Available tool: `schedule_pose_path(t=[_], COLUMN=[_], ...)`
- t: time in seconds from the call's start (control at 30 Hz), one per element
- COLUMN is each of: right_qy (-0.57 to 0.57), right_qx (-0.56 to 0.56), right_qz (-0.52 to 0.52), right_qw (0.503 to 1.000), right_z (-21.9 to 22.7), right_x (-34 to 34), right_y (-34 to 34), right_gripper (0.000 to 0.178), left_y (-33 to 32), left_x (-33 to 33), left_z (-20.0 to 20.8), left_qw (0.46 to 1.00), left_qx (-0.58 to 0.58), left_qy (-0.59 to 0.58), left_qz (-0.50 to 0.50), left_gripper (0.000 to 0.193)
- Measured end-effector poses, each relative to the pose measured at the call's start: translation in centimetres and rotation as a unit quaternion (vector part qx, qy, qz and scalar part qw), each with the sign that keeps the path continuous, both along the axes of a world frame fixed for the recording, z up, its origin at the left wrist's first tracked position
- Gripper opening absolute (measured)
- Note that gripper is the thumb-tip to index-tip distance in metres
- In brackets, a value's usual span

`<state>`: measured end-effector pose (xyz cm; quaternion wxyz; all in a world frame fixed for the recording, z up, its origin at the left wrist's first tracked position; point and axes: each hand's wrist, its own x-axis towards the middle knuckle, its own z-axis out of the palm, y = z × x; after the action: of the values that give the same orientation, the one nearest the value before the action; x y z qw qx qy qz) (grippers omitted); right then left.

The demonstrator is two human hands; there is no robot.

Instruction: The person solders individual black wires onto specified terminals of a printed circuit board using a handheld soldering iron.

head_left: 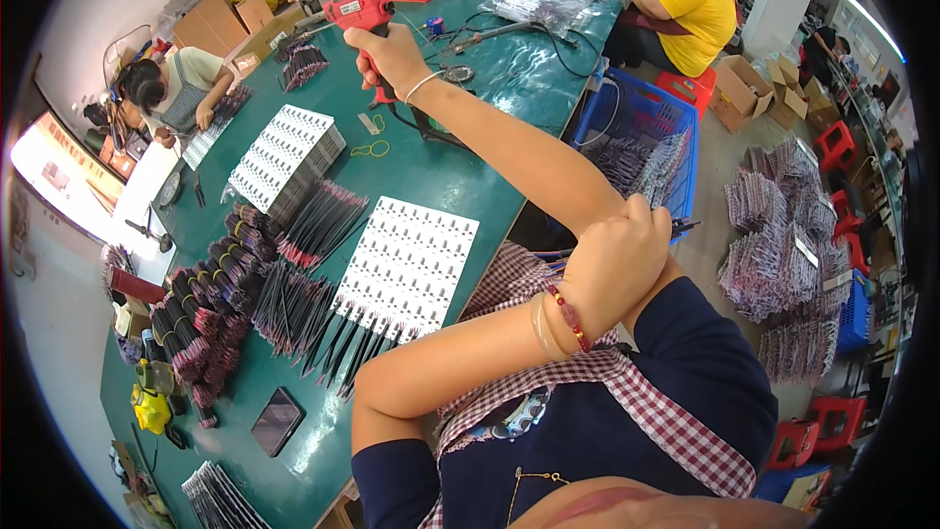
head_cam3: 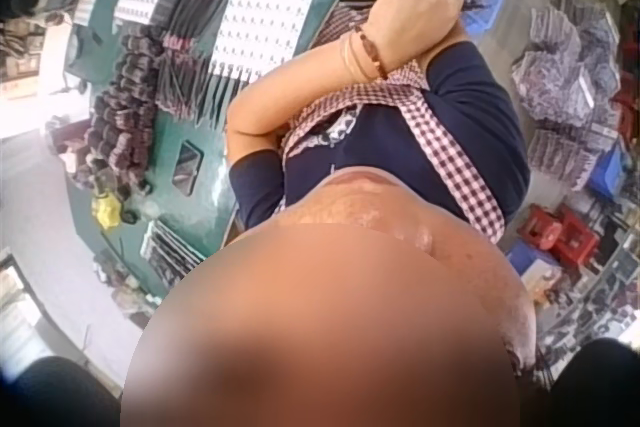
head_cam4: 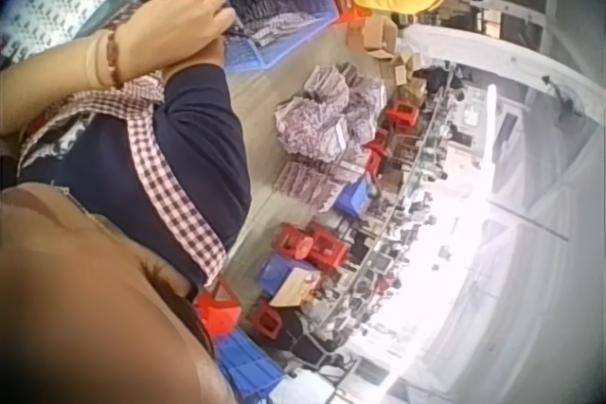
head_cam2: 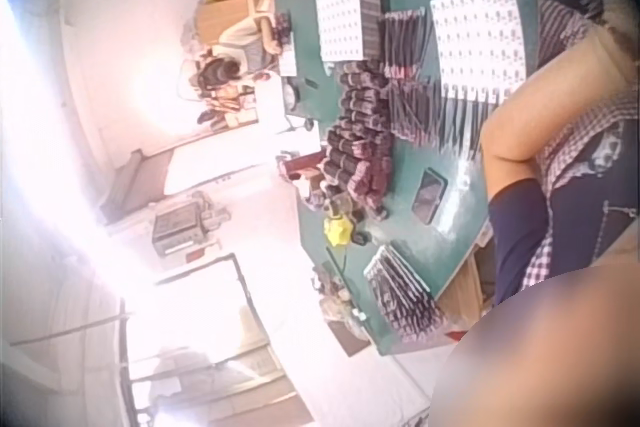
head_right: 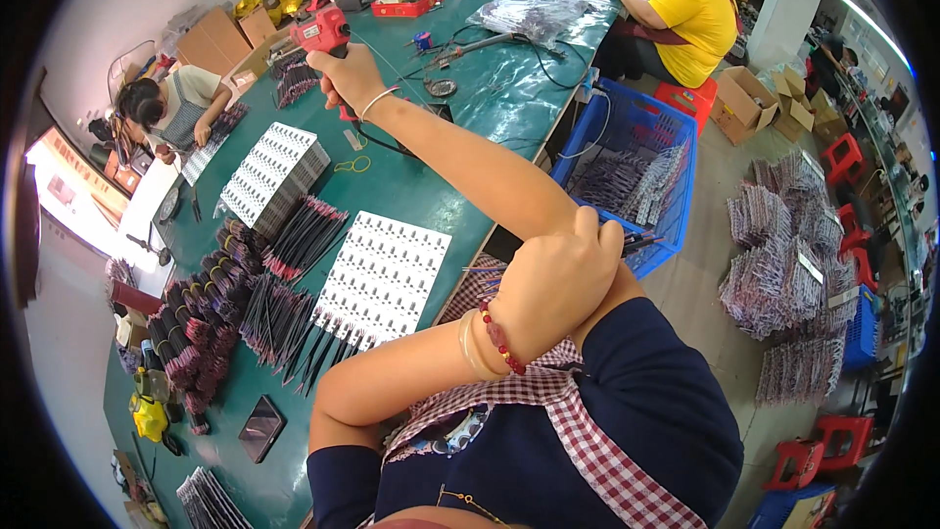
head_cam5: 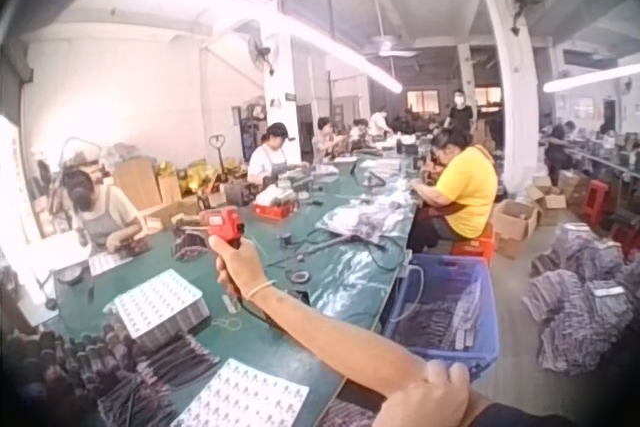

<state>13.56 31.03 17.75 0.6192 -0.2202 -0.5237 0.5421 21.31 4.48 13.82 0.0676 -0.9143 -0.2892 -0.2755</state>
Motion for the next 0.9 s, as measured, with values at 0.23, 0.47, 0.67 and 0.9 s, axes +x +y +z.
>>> schedule_pose_path(t=[0.23,0.47,0.67,0.9], right_qy=[0.026,0.036,0.032,0.041], right_qx=[-0.026,-0.057,-0.073,-0.078], right_qz=[-0.009,-0.018,-0.024,-0.023], right_qw=[0.999,0.998,0.997,0.996], right_z=[-1.2,-2.4,-4.0,-4.6], right_x=[0.0,0.2,-0.6,0.0], right_y=[1.4,1.8,1.9,2.7], right_gripper=[0.028,0.027,0.027,0.028], left_y=[0.7,1.6,1.9,-1.1], left_x=[-0.1,-0.7,-0.8,-3.0], left_z=[-0.5,-0.6,-1.0,0.1], left_qw=[0.999,0.997,0.992,0.960], left_qx=[-0.004,-0.065,-0.098,-0.181], left_qy=[0.000,-0.031,-0.025,-0.145], left_qz=[0.039,-0.016,-0.069,-0.155], left_gripper=[0.008,0.013,0.021,0.027])
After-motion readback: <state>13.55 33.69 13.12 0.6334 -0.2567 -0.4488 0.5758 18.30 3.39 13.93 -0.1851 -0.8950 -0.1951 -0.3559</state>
